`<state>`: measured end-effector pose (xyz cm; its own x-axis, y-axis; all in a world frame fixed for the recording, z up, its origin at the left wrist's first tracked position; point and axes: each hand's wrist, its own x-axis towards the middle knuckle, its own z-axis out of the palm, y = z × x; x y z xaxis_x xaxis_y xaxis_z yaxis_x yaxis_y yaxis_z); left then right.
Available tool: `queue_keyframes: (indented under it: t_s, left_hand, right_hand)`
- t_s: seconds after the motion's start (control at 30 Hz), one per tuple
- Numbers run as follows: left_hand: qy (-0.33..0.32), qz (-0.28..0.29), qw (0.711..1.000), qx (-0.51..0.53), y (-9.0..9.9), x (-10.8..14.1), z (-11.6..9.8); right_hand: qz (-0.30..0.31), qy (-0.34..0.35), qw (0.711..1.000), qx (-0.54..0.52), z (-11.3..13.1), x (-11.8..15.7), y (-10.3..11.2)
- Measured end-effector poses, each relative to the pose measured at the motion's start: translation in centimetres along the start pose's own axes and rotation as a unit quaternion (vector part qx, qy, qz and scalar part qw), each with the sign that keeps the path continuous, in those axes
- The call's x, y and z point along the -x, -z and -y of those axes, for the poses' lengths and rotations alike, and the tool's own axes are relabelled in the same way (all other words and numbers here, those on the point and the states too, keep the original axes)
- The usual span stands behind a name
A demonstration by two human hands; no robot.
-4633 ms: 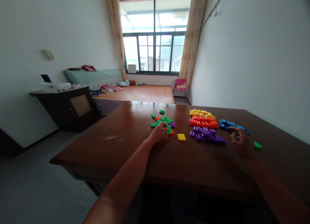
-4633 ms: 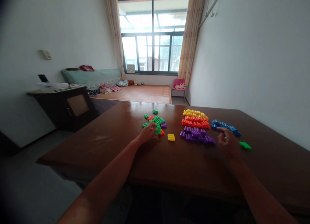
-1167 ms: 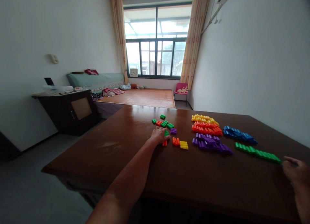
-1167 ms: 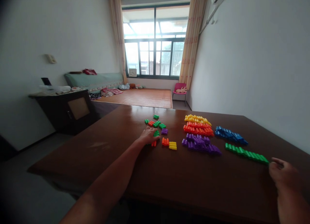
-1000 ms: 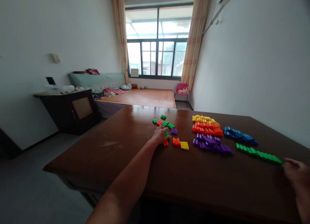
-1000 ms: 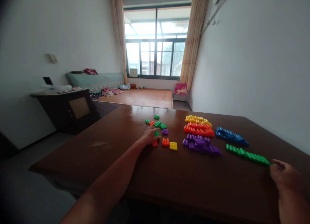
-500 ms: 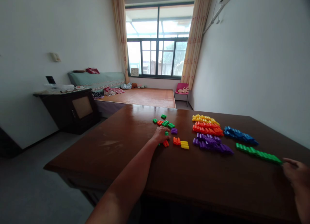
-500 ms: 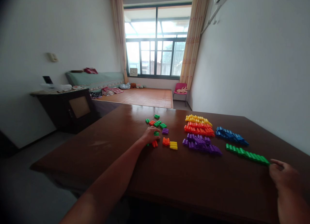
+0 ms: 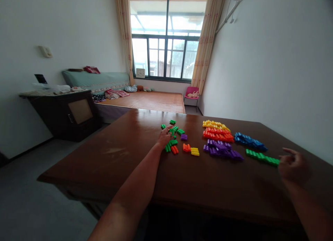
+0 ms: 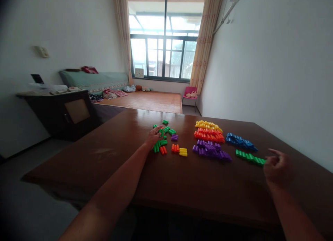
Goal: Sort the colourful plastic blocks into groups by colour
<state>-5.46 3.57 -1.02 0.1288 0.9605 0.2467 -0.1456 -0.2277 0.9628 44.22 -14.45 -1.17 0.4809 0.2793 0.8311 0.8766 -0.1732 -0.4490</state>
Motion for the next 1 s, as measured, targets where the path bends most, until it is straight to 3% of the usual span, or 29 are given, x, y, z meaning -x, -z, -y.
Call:
queue_keyframes:
  t_s: [0.13,0.23,0.3,0.4,0.53,0.63,0.73,0.87,0.93,1.0]
  left_hand:
    - [-0.012,0.101,0.992,0.077,-0.6,0.7,-1.1]
    - [-0.002,0.163,0.982,0.094,-1.4,1.5,-2.2]
    - [0.001,0.197,0.976,0.092,-2.0,2.0,-2.8]
    - [-0.020,0.253,0.964,0.080,-2.7,2.6,-3.5]
    - [-0.031,0.277,0.959,0.049,-3.3,3.0,-3.8]
    - [-0.012,0.274,0.962,0.019,-3.5,3.2,-3.8]
    - [0.006,0.237,0.971,0.000,-3.4,3.1,-3.9]
    - [0.014,0.122,0.992,-0.021,-2.7,2.4,-3.9]
    - [0.009,0.074,0.997,-0.018,-2.2,1.9,-3.6]
    - [0.001,0.044,0.999,-0.008,-1.7,1.3,-3.3]
  right_hand:
    - [0.140,0.052,0.979,-0.139,11.3,1.7,-0.2]
    - [0.303,0.062,0.920,-0.242,19.5,4.3,-1.1]
    - [0.387,0.058,0.871,-0.298,23.7,6.2,-2.1]
    - [0.438,0.027,0.823,-0.361,27.5,8.4,-3.8]
    - [0.450,0.006,0.780,-0.435,29.0,10.1,-5.2]
    - [0.437,-0.006,0.784,-0.442,27.7,9.8,-5.3]
    - [0.386,-0.040,0.831,-0.398,23.1,7.2,-4.7]
    - [0.223,-0.116,0.939,-0.236,11.0,1.4,-3.2]
    - [0.139,-0.167,0.967,-0.134,4.3,-0.7,-2.2]
    - [0.067,-0.207,0.975,-0.050,-0.8,-1.4,-1.3]
